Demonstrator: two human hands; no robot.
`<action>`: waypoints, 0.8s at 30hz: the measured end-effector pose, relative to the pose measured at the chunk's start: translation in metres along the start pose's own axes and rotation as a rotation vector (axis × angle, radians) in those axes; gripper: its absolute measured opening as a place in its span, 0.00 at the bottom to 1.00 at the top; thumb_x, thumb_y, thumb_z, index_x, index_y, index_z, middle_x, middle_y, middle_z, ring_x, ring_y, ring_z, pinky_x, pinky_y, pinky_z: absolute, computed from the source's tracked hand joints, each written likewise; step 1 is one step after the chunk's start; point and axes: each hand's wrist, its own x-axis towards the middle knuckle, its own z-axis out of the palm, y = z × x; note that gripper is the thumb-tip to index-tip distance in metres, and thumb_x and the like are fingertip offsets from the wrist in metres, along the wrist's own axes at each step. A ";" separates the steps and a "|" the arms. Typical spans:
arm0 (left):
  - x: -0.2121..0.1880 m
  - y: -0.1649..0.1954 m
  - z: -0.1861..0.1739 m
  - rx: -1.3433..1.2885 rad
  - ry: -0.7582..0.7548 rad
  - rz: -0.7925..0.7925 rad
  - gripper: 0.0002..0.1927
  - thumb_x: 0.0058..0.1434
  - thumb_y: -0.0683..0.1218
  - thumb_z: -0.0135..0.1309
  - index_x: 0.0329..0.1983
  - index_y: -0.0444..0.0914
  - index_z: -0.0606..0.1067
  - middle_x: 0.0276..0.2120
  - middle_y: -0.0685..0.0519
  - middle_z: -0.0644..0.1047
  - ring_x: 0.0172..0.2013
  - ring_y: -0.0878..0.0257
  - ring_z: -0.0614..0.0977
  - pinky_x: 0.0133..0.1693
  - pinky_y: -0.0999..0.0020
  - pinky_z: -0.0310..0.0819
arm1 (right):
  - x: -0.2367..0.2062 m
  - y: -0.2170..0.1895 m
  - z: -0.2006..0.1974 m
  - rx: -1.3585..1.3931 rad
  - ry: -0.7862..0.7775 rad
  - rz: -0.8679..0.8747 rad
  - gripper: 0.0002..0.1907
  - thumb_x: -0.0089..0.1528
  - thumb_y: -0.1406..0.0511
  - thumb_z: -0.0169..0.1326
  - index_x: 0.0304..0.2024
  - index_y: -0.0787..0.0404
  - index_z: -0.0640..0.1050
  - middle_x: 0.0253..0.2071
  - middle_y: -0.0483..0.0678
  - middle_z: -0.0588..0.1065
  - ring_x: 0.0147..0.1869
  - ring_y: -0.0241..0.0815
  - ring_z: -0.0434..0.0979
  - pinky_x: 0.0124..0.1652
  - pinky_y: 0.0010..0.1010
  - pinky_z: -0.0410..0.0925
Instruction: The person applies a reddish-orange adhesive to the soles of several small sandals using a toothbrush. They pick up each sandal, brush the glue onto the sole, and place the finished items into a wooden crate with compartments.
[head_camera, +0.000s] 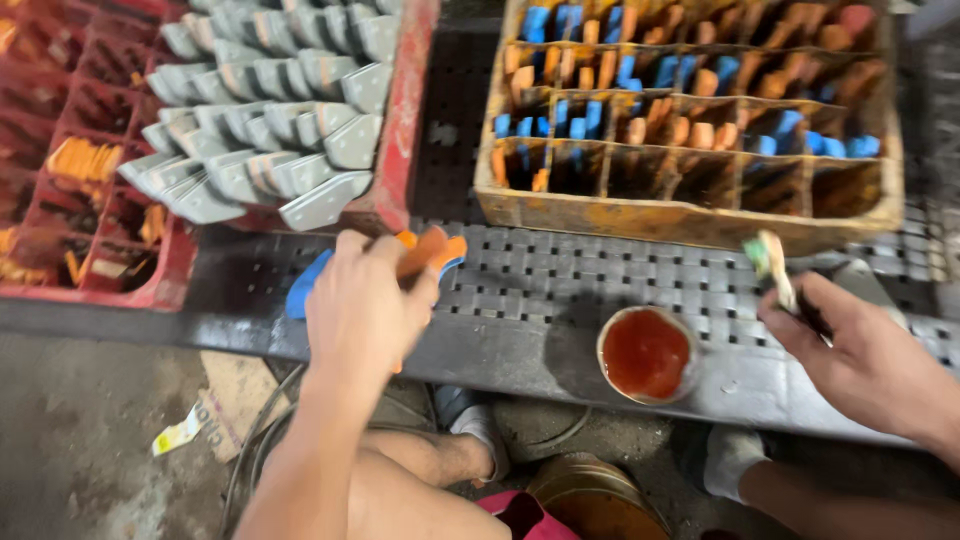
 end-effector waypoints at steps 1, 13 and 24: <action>-0.011 0.015 -0.009 -0.098 0.087 0.156 0.16 0.53 0.53 0.65 0.38 0.39 0.80 0.39 0.42 0.79 0.38 0.43 0.83 0.39 0.49 0.77 | -0.007 -0.007 0.001 0.119 0.029 0.064 0.16 0.65 0.60 0.60 0.52 0.62 0.78 0.31 0.50 0.76 0.31 0.39 0.70 0.29 0.33 0.67; -0.090 0.176 0.011 -0.744 -0.056 0.428 0.20 0.59 0.48 0.62 0.52 0.38 0.73 0.41 0.47 0.83 0.39 0.49 0.86 0.37 0.59 0.80 | -0.062 -0.091 0.011 0.691 0.100 0.022 0.10 0.58 0.65 0.63 0.38 0.66 0.85 0.31 0.43 0.83 0.34 0.30 0.78 0.36 0.25 0.74; -0.118 0.165 0.040 -1.183 -0.275 -0.042 0.10 0.62 0.41 0.63 0.44 0.30 0.81 0.33 0.53 0.85 0.34 0.72 0.83 0.38 0.76 0.79 | -0.046 -0.057 0.034 0.872 0.017 0.024 0.13 0.55 0.66 0.65 0.42 0.65 0.81 0.32 0.43 0.82 0.35 0.31 0.79 0.36 0.26 0.73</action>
